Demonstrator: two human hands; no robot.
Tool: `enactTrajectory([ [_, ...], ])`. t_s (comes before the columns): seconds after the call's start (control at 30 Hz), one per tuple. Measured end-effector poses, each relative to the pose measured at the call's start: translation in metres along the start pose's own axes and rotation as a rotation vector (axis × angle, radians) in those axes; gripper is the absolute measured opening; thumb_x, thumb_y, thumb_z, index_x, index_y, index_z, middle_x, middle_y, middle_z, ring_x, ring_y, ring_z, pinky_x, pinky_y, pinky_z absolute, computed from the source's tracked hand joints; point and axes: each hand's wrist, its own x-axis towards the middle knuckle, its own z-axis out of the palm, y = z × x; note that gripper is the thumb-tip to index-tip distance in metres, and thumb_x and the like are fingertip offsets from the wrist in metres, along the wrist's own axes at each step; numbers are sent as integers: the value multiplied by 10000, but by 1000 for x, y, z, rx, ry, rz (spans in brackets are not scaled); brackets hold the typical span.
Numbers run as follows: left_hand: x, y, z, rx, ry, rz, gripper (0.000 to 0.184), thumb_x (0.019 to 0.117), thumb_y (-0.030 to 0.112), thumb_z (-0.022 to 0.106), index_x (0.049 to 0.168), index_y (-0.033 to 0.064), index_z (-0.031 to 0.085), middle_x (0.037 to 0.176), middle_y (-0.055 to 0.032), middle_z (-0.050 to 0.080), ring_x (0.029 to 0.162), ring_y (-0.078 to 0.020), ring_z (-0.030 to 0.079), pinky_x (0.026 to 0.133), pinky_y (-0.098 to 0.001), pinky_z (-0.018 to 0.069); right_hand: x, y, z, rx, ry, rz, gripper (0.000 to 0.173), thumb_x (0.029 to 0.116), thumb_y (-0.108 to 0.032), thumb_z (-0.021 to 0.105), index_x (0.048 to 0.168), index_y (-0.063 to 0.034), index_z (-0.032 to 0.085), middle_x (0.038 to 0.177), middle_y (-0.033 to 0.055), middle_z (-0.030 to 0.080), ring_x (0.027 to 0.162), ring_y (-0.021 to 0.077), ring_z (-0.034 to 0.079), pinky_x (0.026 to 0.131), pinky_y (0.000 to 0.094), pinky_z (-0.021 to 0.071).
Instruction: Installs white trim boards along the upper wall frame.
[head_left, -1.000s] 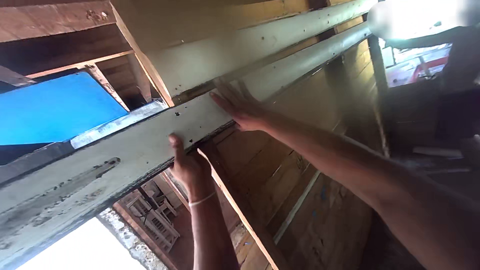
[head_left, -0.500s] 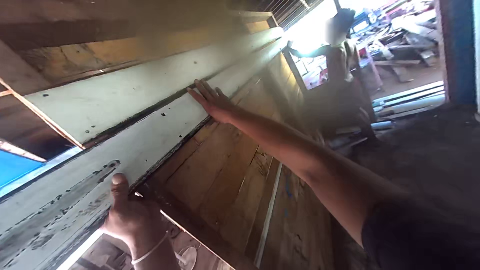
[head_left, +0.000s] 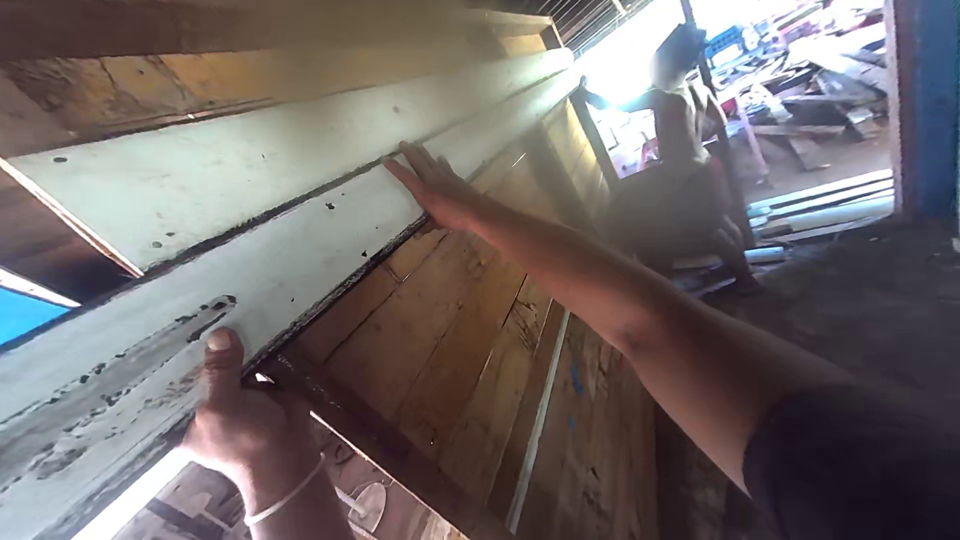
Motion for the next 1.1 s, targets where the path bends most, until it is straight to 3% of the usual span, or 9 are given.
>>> enactTrajectory([
  [0.13, -1, -5, -1, 13, -5, 48, 506, 892, -15, 743, 1327, -54, 487, 1125, -161, 702, 1039, -252, 713, 922, -451, 610, 0, 2, -1, 27, 9, -2, 1402, 564, -477, 995, 1655, -323, 128, 1722, 175, 62, 1583, 400, 94, 1228, 677, 207],
  [0.27, -2, -11, -8, -7, -77, 132, 517, 826, -25, 798, 1276, -39, 544, 1091, -144, 726, 1006, -249, 724, 898, -461, 620, -5, 2, -6, 63, -18, 15, 1470, 508, -327, 1032, 1661, -281, 123, 1719, 190, 40, 1580, 413, 87, 1204, 706, 228],
  [0.47, 6, -11, -4, -66, -98, 134, 647, 753, 22, 890, 1307, -23, 559, 1153, -173, 721, 1073, -297, 716, 938, -511, 610, -6, -29, -41, 134, -164, 72, 1501, 563, -383, 1003, 1666, -170, 6, 1712, 211, -104, 1564, 489, 2, 1189, 742, 152],
  [0.63, 7, -11, -3, -38, -80, 138, 622, 748, 3, 883, 1284, -23, 570, 1114, -162, 731, 1035, -276, 727, 900, -492, 623, -12, -117, -39, 164, 35, -452, 1475, 510, -748, 881, 1662, -175, 159, 1724, 175, 74, 1591, 364, 87, 1231, 719, 69],
  [0.7, 7, -10, -3, -34, -101, 133, 610, 762, 23, 883, 1288, -25, 578, 1129, -174, 729, 1049, -292, 724, 916, -507, 616, -4, -134, -28, 132, 48, -519, 1440, 542, -670, 908, 1666, -218, 131, 1734, 142, 16, 1597, 344, 8, 1231, 696, -30],
  [0.8, 8, -15, -10, 34, -176, 173, 556, 794, 102, 883, 1261, -14, 606, 1110, -151, 740, 1048, -268, 728, 939, -477, 615, 5, -123, -12, 82, 237, -580, 1259, 626, -735, 811, 1643, -262, 239, 1711, 169, 163, 1582, 375, 130, 1239, 696, 60],
  [0.87, 10, -18, -19, 137, -218, 176, 466, 828, 168, 866, 1212, 16, 650, 1052, -91, 761, 1004, -203, 738, 929, -415, 618, 9, -117, -5, 72, 289, -595, 1184, 660, -800, 730, 1635, -323, 256, 1710, 178, 162, 1577, 403, 123, 1230, 700, 98],
  [0.97, 16, -30, -28, 193, -257, 215, 368, 872, 241, 824, 1153, 56, 674, 982, -14, 770, 947, -119, 739, 893, -342, 620, 13, -112, 3, 75, 305, -610, 1164, 638, -808, 719, 1622, -370, 277, 1712, 192, 135, 1573, 433, 103, 1212, 713, 142],
  [1.1, 19, -37, -25, 178, -228, 266, 330, 860, 226, 827, 1109, 65, 682, 934, -7, 769, 886, -111, 745, 820, -325, 633, 17, -110, 7, 65, 371, -617, 1179, 582, -818, 727, 1602, -386, 322, 1700, 176, 202, 1561, 425, 165, 1190, 680, 221],
])
